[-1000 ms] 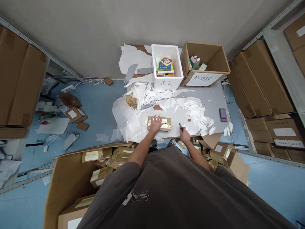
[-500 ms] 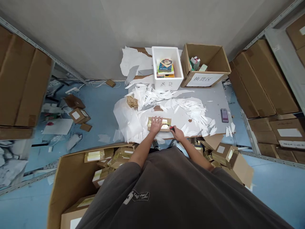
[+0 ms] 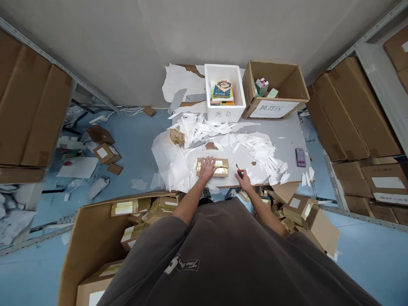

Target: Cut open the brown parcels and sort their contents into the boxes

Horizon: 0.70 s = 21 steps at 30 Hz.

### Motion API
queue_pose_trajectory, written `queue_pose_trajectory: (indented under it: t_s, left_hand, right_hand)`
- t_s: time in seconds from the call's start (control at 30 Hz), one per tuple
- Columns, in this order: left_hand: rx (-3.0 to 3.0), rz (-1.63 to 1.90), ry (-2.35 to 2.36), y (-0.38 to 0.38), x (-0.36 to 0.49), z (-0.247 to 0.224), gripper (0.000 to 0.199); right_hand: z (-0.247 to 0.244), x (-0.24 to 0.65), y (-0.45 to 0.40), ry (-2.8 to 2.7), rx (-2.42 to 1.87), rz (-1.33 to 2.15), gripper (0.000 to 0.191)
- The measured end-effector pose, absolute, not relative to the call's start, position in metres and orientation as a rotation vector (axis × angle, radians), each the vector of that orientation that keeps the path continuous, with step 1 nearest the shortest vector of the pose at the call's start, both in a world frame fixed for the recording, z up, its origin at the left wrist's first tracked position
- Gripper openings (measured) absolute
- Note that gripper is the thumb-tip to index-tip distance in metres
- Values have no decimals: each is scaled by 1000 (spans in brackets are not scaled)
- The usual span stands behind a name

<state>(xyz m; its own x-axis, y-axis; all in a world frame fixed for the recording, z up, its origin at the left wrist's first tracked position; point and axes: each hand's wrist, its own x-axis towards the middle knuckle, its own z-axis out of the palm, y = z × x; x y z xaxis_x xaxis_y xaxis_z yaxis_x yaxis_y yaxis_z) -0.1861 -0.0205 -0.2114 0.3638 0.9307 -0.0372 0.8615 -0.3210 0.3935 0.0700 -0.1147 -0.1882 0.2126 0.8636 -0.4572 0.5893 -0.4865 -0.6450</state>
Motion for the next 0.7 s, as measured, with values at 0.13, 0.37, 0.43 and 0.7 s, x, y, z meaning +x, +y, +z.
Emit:
queue_pose_trajectory:
  t_s: [0.13,0.37,0.43,0.7]
  left_hand:
    - [2157,250,1681,-24,-181,-198,55]
    - [1815,251,2048,-64,-181,-182,63]
    - [1791,261,2023,-76,-185,-182,64]
    - [2314,65,1391,-48,-238,-180,73]
  right_hand:
    - [-212,16,-97,-1027,-2242,1120,63]
    - [-217,-34,-1,-1048,-2198,1035,60]
    - [-213,-42,29,-1117,-2162,1056,56]
    - [-215,-15,-5,-1037,-2065,1135,73]
